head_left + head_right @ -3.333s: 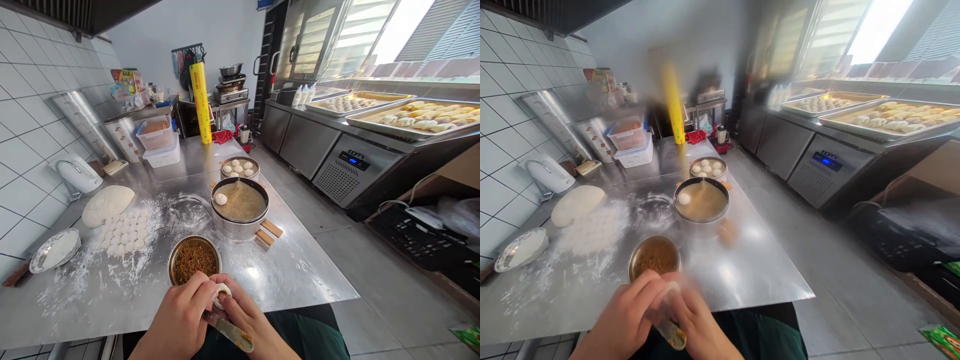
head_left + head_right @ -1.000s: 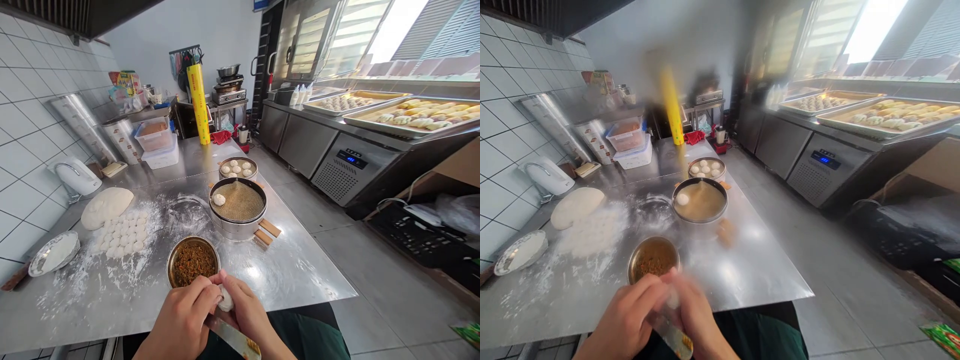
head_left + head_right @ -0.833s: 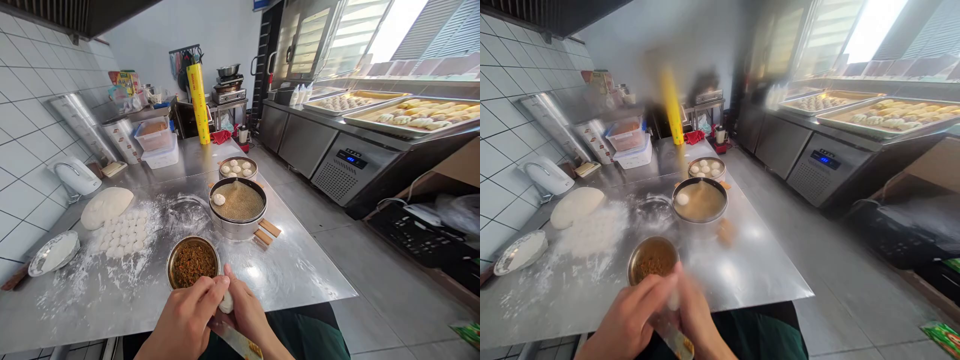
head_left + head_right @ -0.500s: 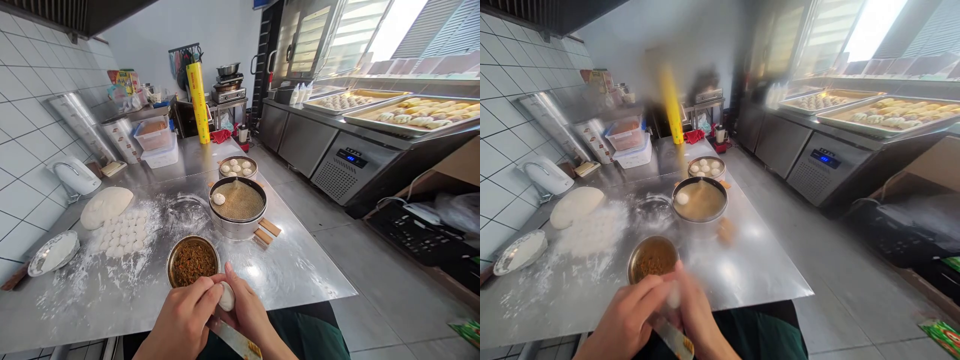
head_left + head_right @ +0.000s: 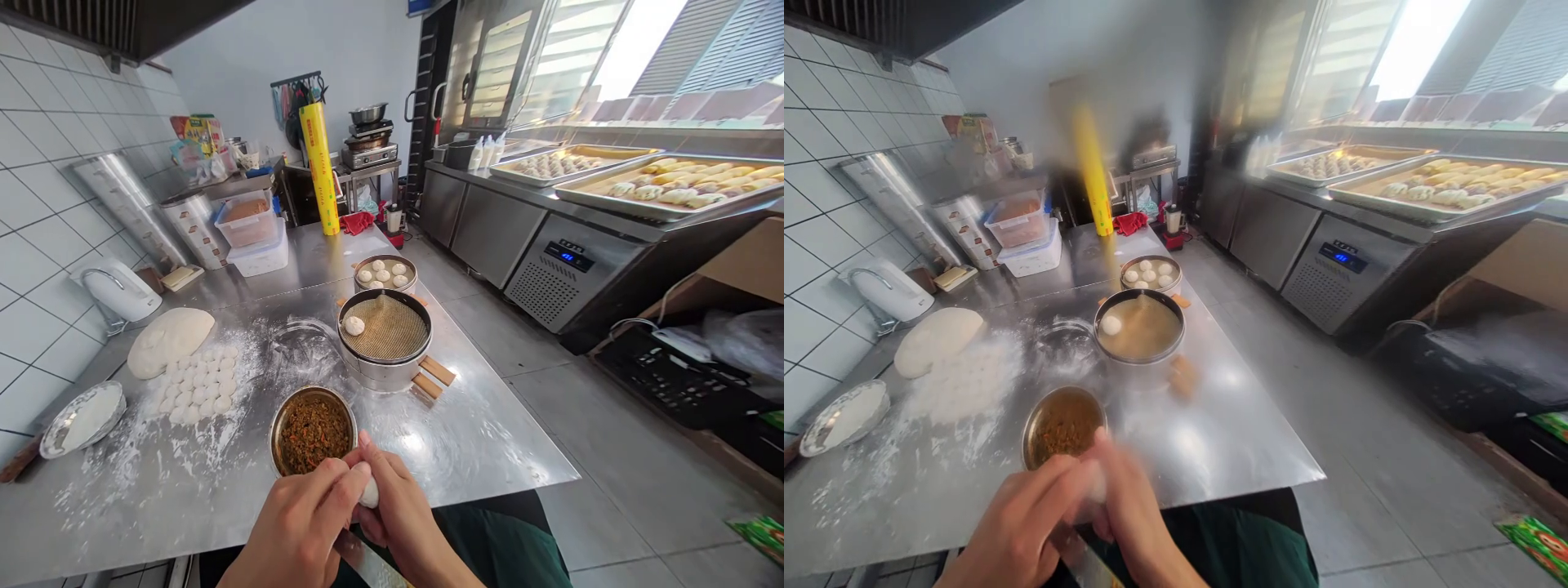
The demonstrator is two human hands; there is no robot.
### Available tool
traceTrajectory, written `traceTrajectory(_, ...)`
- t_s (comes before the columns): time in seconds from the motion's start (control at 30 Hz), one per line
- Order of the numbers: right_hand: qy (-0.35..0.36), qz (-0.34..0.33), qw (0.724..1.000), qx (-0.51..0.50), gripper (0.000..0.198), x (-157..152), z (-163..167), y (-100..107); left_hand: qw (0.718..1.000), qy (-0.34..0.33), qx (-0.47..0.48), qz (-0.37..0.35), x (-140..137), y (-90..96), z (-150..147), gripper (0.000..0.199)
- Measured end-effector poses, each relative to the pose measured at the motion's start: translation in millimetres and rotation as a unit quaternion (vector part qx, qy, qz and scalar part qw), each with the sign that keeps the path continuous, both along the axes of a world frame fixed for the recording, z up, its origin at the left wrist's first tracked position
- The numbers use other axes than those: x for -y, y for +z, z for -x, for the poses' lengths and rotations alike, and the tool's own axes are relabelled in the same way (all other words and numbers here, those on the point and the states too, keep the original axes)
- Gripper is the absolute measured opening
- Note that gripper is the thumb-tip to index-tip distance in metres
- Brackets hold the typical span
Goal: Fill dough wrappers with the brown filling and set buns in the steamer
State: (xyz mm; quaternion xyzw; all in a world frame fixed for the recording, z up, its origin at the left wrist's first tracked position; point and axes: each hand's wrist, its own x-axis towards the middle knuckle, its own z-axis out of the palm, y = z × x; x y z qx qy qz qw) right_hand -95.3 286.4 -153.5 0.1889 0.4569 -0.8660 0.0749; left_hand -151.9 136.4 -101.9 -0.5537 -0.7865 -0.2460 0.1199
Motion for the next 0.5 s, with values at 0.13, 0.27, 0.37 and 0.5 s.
traceTrajectory(0.13,0.015,0.055,0.998,-0.007,0.061,-3.4,-0.1,-2.5,1.000,-0.003,0.021,-0.007,0.0,-0.2,1.1,0.033)
traceTrajectory(0.27,-0.009,0.040,0.999,-0.005,0.060,-5.7,0.8,-3.3,1.000,-0.010,0.007,-0.001,-2.5,0.7,1.5,0.041)
traceTrajectory(0.37,-0.010,0.060,0.998,-0.002,0.064,-7.3,0.8,-2.6,1.000,-0.026,-0.011,-0.012,-5.3,0.1,2.0,0.045)
traceTrajectory(0.5,-0.008,0.036,0.999,-0.008,0.056,-10.6,0.2,-0.1,0.999,-0.010,0.048,0.005,-7.2,-4.0,3.1,0.033)
